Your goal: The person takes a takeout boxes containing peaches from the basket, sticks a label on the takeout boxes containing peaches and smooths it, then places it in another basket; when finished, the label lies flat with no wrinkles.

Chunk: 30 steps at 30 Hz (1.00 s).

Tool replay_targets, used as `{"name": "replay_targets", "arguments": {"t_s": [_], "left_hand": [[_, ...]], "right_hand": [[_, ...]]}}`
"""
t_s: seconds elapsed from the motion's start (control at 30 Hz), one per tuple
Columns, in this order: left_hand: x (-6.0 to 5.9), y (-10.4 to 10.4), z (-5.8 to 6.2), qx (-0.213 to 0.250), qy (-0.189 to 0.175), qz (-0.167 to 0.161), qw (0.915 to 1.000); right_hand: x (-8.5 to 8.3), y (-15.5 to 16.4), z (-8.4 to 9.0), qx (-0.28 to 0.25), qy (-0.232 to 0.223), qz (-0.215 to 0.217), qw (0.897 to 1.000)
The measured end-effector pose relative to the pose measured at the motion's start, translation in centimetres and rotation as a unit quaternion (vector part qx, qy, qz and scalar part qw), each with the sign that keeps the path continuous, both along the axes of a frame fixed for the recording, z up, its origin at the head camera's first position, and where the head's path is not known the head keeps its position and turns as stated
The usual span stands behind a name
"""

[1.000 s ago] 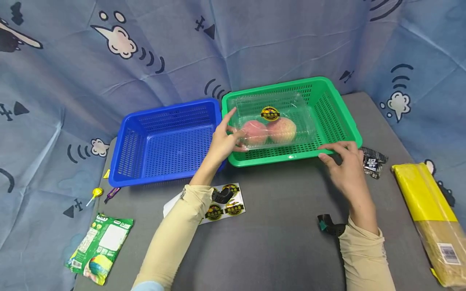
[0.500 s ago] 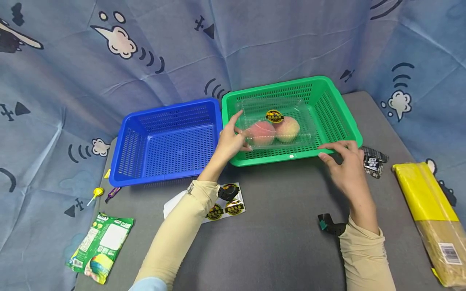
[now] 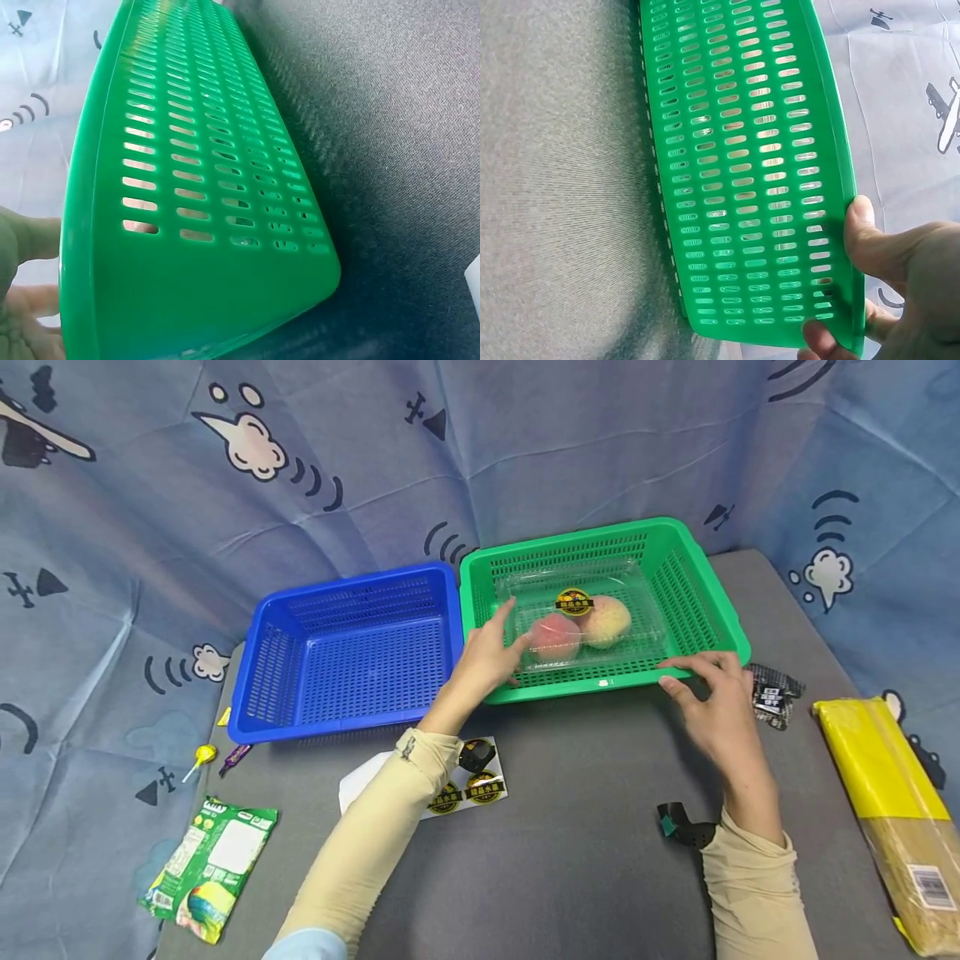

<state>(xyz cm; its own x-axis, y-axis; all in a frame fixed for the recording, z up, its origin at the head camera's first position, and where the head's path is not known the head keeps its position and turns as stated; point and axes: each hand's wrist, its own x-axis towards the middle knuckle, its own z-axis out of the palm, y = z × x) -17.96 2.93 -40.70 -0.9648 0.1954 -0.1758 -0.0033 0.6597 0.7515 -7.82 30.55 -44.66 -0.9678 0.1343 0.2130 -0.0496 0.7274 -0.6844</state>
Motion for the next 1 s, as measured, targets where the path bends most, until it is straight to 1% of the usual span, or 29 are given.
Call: {"name": "replay_targets", "arguments": {"t_s": [0.07,0.13,0.3,0.37,0.53,0.6,0.77,0.87,1.0], "left_hand": [[0.1,0.0,0.0,-0.016,0.009,-0.010,0.9998],[0.1,0.1,0.0,-0.023,0.019,-0.017,0.9994],[0.1,0.2,0.0,-0.040,0.032,-0.027,0.9983],[0.2,0.2,0.0,-0.060,0.046,-0.030,0.9967],[0.3,0.7,0.1,-0.090,0.054,-0.043,0.9936],[0.5,0.8,0.2,-0.092,0.046,-0.048,0.9936],[0.9,0.9,0.3,-0.096,0.050,-0.051,0.9928],[1.2,0.5,0.5,-0.087,0.069,-0.047,0.9927],[1.6,-0.8,1.0,-0.069,0.108,-0.038,0.9910]], "right_hand": [[0.0,0.0,0.1,0.000,-0.002,-0.001,1.000],[0.0,0.0,0.1,0.000,-0.002,-0.002,1.000],[0.0,0.0,0.0,0.000,0.001,-0.001,1.000],[0.0,0.1,-0.1,-0.001,0.004,0.000,1.000],[-0.1,0.2,0.0,0.000,0.003,-0.002,1.000],[-0.1,0.3,0.0,0.001,-0.006,-0.005,1.000],[0.1,0.3,-0.1,0.002,-0.019,-0.013,1.000],[0.2,0.2,-0.2,0.002,-0.017,-0.018,1.000],[0.3,-0.3,0.1,0.000,-0.022,-0.026,0.999]]}}
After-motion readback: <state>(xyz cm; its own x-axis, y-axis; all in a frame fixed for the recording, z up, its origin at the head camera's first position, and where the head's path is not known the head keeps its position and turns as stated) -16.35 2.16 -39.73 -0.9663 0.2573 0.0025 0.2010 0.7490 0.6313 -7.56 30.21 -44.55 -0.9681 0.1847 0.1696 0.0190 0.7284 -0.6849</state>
